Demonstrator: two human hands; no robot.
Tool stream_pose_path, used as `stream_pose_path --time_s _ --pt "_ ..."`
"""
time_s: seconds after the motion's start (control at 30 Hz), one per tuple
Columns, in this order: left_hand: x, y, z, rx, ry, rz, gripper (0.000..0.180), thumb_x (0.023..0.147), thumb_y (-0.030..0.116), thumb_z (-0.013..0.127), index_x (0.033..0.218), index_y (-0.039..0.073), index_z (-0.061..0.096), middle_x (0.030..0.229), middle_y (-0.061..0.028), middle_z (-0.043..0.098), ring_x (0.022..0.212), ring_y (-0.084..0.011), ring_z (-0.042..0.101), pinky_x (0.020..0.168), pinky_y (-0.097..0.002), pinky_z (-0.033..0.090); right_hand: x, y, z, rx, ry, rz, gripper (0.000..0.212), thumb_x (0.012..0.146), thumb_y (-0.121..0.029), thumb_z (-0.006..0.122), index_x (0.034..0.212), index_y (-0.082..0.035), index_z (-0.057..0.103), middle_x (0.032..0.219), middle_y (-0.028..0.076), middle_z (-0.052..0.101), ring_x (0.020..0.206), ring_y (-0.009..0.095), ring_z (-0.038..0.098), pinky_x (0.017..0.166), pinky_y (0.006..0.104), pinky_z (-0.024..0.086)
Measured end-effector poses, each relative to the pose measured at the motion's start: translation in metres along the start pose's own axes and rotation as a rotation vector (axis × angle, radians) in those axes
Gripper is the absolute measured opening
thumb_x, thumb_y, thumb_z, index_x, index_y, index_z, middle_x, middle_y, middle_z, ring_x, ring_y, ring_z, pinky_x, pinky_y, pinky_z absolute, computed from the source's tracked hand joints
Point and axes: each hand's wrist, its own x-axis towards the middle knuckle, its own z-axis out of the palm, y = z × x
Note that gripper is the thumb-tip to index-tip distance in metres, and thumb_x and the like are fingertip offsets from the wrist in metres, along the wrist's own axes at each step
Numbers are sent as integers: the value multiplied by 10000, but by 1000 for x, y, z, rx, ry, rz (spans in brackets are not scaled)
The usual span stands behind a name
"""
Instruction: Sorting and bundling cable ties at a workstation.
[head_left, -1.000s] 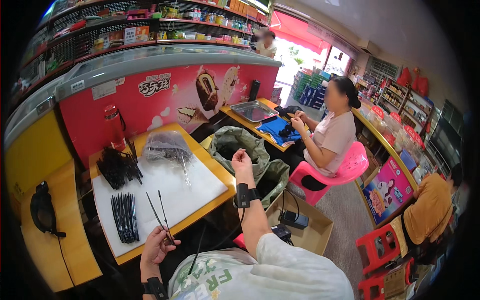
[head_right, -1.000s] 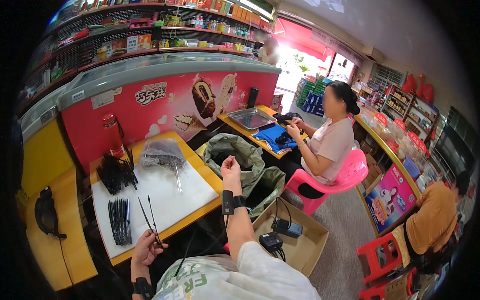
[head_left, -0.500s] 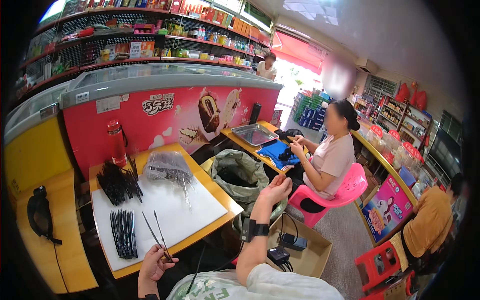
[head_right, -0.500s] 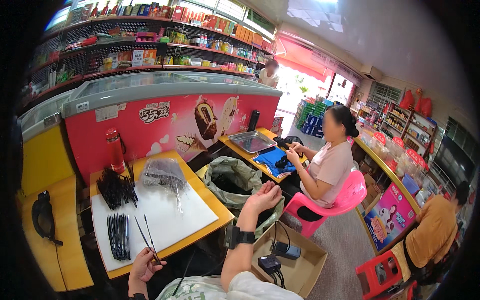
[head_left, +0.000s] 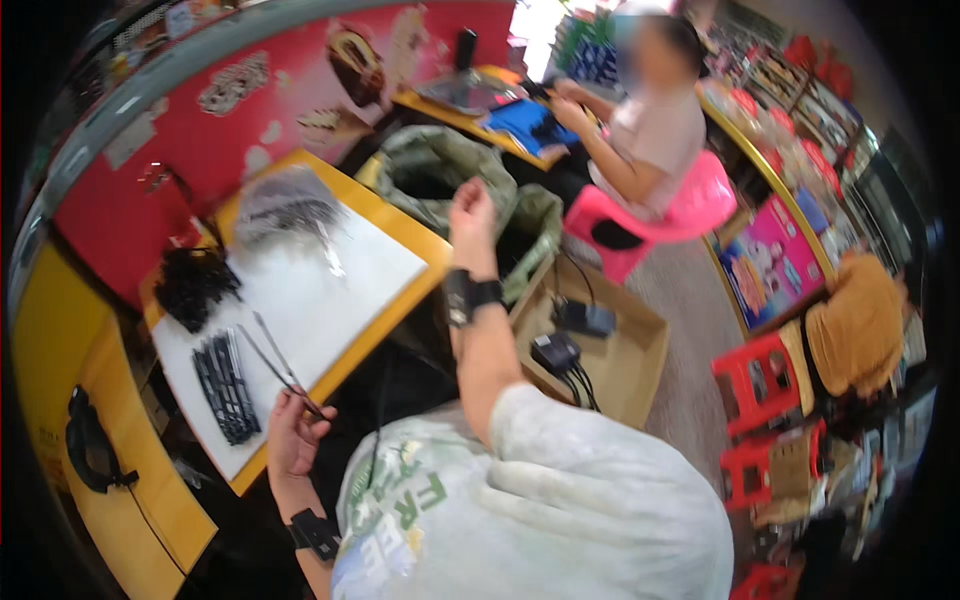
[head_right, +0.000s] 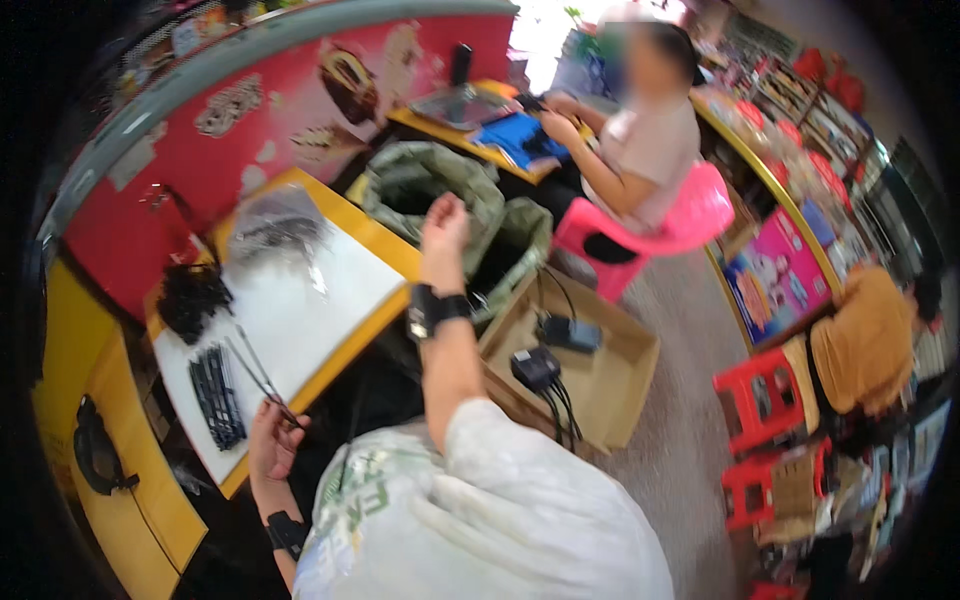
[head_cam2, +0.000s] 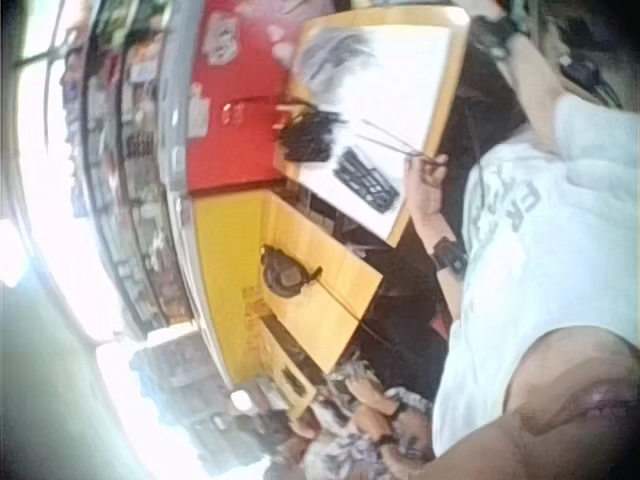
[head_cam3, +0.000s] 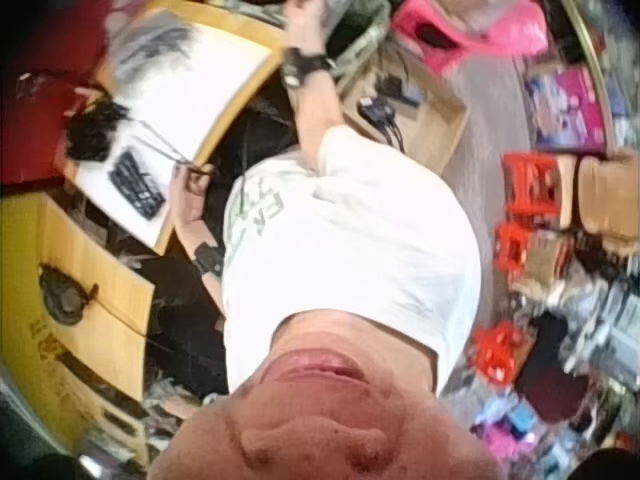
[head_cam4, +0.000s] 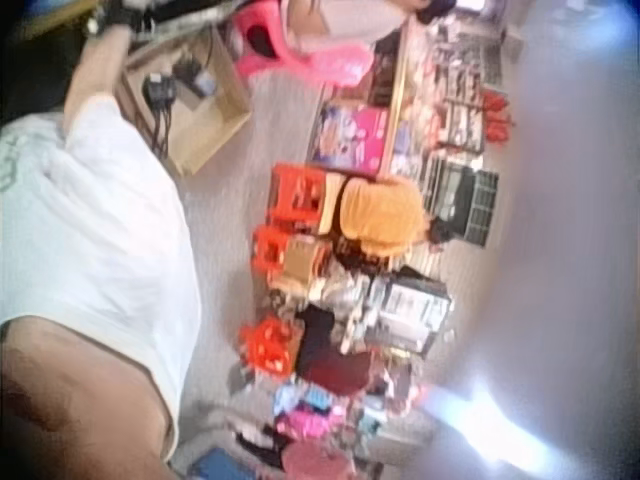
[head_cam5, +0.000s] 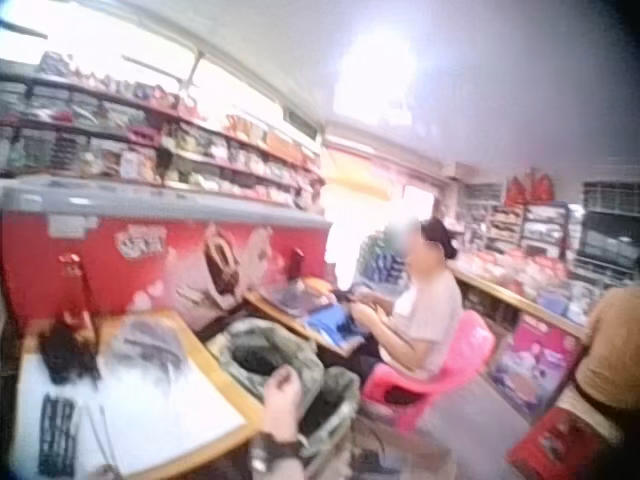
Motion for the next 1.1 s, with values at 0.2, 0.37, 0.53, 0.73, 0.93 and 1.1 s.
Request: stream_pose_path --time_s 0.2,0.37,0.53,0.73,0.93,1.1 --pt "7 -9 3 -32 -74 11 128 956 127 438 1051 67 500 846 -122 643 775 -291 677 562 -294 603 27 -26 -3 204 186 -38 100 908 -60 500 852 8 548 757 88 621 631 161 626 567 247 560" --pt "-7 -1 7 -25 -19 30 119 955 118 430 1030 56 498 848 -128 638 812 -309 669 592 -319 605 -30 -5 51 4 -103 -20 114 898 -99 547 817 -18 541 701 56 603 601 112 598 557 204 535" --pt "-13 10 21 46 67 122 95 958 139 428 1001 70 478 828 -118 613 802 -306 663 598 -322 596 -116 40 55 -312 -240 182 88 840 -78 602 784 -94 535 675 -28 518 597 64 523 569 188 488" --pt "-22 18 16 94 81 113 109 961 135 396 947 53 466 824 -105 585 822 -304 659 601 -339 589 -234 98 7 -1054 -585 533 237 881 -252 591 1011 -56 562 821 44 634 703 101 593 634 224 468" --pt "-13 14 15 75 50 78 119 964 111 367 948 41 462 828 -138 612 828 -322 661 626 -350 586 -245 110 -13 -1128 -726 685 243 888 -224 600 1071 -68 563 839 49 654 711 72 589 628 191 454" --pt "-10 16 15 65 17 75 110 968 117 371 944 54 458 853 -170 625 837 -320 660 636 -332 583 -209 94 1 -860 -419 388 162 894 -171 582 988 -43 550 799 62 641 674 73 577 595 177 446"
